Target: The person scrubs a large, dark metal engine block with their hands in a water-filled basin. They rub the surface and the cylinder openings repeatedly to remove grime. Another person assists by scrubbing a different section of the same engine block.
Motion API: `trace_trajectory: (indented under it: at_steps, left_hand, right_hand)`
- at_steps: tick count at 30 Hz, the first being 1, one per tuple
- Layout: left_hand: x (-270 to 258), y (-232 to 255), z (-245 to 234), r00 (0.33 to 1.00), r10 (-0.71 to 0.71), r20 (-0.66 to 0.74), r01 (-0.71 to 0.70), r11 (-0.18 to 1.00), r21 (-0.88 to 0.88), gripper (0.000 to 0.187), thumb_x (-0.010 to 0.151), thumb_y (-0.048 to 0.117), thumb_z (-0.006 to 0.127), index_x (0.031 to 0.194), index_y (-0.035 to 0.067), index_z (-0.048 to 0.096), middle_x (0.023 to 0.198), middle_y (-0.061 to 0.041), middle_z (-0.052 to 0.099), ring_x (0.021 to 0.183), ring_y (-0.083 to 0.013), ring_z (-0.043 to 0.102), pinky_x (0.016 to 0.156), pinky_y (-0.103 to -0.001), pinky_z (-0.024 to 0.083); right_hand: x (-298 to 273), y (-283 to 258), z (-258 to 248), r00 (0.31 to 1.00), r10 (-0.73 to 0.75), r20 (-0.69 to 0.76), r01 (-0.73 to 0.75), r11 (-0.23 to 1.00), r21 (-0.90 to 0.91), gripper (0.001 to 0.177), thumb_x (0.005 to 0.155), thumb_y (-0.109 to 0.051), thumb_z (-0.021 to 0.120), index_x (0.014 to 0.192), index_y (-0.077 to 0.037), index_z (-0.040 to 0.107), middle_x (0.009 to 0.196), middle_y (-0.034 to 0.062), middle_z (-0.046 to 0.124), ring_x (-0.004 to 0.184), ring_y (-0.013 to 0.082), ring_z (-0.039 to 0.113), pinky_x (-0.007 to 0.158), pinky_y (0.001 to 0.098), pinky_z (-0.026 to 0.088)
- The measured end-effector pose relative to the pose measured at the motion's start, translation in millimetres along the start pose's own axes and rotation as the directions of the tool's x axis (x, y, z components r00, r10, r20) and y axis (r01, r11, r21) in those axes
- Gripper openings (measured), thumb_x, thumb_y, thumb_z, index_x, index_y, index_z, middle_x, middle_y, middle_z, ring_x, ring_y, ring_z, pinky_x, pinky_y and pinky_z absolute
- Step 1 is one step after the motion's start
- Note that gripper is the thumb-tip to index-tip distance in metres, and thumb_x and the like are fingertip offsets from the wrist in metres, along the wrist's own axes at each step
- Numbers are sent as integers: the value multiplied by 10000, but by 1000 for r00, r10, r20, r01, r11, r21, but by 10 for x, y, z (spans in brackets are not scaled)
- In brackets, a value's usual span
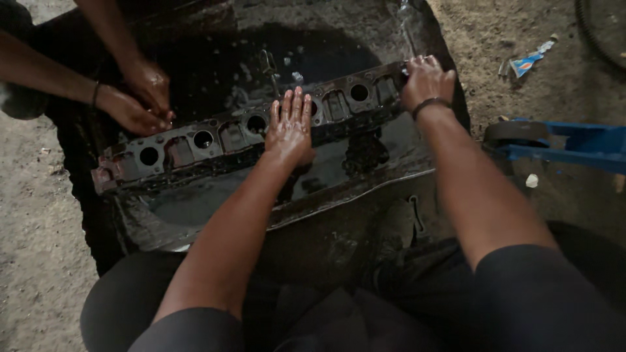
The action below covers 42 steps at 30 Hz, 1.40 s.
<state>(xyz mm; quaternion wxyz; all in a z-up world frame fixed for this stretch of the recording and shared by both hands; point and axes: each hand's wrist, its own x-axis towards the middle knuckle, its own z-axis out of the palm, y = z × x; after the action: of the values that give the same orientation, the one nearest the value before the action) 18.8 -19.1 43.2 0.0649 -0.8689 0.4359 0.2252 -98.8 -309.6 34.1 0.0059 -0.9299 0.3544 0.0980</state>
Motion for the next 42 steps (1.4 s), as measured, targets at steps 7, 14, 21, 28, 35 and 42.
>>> trace_trajectory:
  at_steps: [7,14,21,28,35,42]
  left_hand:
    - [-35,-2,15,996,14,-83,-13,1000,12,1060,854,309,639,1640,12,-7,1723,-192,-50,1584,-361,-61,1258,-526,-18]
    - [-105,26,-77,999,9,-48,-9,1000,-15,1077,841,331,648,1636,32,-13,1726,-167,-55,1589,-340,-64,1268,-501,-24]
    - [-20,-8,4,997,22,-73,-24,999,-31,1112,815,364,676,1617,42,-24,1709,-163,-64,1577,-341,-74,1252,-515,-31]
    - [-113,36,-133,997,9,-73,-11,1000,-24,1194,779,430,742,1631,18,15,1723,-189,-24,1591,-361,-29,1267,-535,3]
    - [-30,0,54,990,25,-138,-24,1000,12,1166,787,414,735,1634,14,40,1722,-188,4,1589,-360,-7,1257,-544,14]
    - [-99,27,-80,998,8,-59,-11,998,-54,1194,780,491,738,1630,34,34,1729,-168,-11,1605,-341,-17,1283,-530,13]
  right_hand:
    - [83,-264,593,898,-252,-360,266,964,-10,442,967,-186,488,1379,-124,636,1468,64,596,1401,229,492,940,575,422]
    - [64,-130,366,960,-145,-239,147,989,-8,497,929,-179,536,1420,-143,606,1478,70,581,1398,231,487,952,575,426]
    - [91,-123,126,995,-59,-84,60,998,8,520,997,-417,541,1460,-180,531,1538,51,489,1422,211,417,1009,566,402]
    - [42,-261,371,919,-258,-299,259,965,-37,414,981,-200,520,1376,-186,640,1481,45,590,1405,204,480,961,579,422]
    - [175,-21,435,897,-193,-397,198,980,-26,366,995,-219,525,1321,-137,669,1401,68,658,1333,231,561,903,586,456]
    - [65,-228,331,910,-223,-351,219,974,-52,424,990,-158,502,1385,-123,653,1419,72,643,1344,238,554,925,542,466]
